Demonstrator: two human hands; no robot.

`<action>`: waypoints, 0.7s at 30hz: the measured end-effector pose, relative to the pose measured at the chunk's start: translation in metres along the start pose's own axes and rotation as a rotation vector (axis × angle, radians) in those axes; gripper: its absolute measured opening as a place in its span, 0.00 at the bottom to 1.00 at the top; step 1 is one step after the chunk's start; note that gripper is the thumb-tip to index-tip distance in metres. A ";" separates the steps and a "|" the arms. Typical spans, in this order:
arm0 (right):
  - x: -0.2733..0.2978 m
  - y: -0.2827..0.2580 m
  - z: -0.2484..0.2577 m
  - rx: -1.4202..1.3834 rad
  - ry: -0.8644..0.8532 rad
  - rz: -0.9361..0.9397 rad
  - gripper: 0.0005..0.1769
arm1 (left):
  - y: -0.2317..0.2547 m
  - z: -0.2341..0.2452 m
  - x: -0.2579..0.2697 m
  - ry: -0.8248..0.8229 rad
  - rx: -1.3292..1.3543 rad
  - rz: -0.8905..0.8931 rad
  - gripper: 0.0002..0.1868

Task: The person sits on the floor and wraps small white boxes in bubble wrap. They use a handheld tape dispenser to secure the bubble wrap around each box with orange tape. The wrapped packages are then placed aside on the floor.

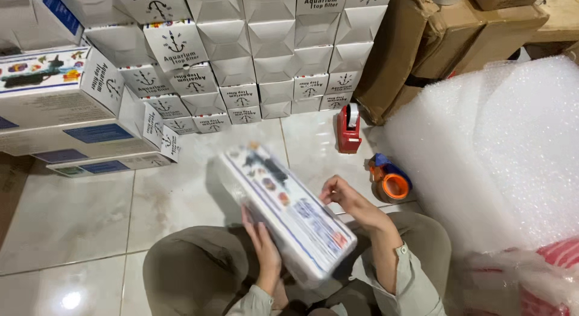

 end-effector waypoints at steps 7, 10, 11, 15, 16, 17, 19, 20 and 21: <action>-0.002 0.091 0.003 0.479 0.638 0.141 0.52 | -0.038 0.000 -0.065 -0.239 -0.439 -0.902 0.53; -0.003 0.086 0.000 0.486 0.670 0.193 0.49 | 0.026 -0.033 -0.047 -0.301 -0.343 -1.051 0.64; -0.004 0.079 -0.005 0.487 0.679 0.192 0.49 | 0.033 -0.035 -0.043 -0.310 -0.342 -1.050 0.64; -0.013 0.050 -0.016 0.508 0.714 0.304 0.43 | 0.046 -0.036 -0.038 -0.268 -0.570 -1.058 0.50; -0.015 0.043 -0.019 0.514 0.719 0.340 0.41 | 0.044 -0.033 -0.040 -0.202 -0.667 -1.029 0.40; -0.019 0.039 -0.016 0.514 0.719 0.340 0.41 | 0.052 -0.033 -0.041 -0.202 -0.666 -1.029 0.40; -0.027 0.031 -0.014 0.526 0.681 0.358 0.43 | 0.062 -0.037 -0.043 -0.292 -0.836 -0.931 0.24; -0.027 0.031 -0.009 0.525 0.678 0.355 0.43 | 0.074 -0.040 -0.041 -0.290 -0.836 -0.928 0.24; -0.030 0.031 -0.004 0.566 0.665 0.324 0.41 | 0.086 -0.044 -0.038 -0.332 -0.833 -0.930 0.15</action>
Point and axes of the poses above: each hand's wrist, its own x-axis away from the middle knuckle, its own z-axis out of the back of the hand, y = z × x, the point moved 4 cm from there along -x, towards the middle knuckle, and after that the axes turned 4 degrees about -y, right-handed, at the moved point
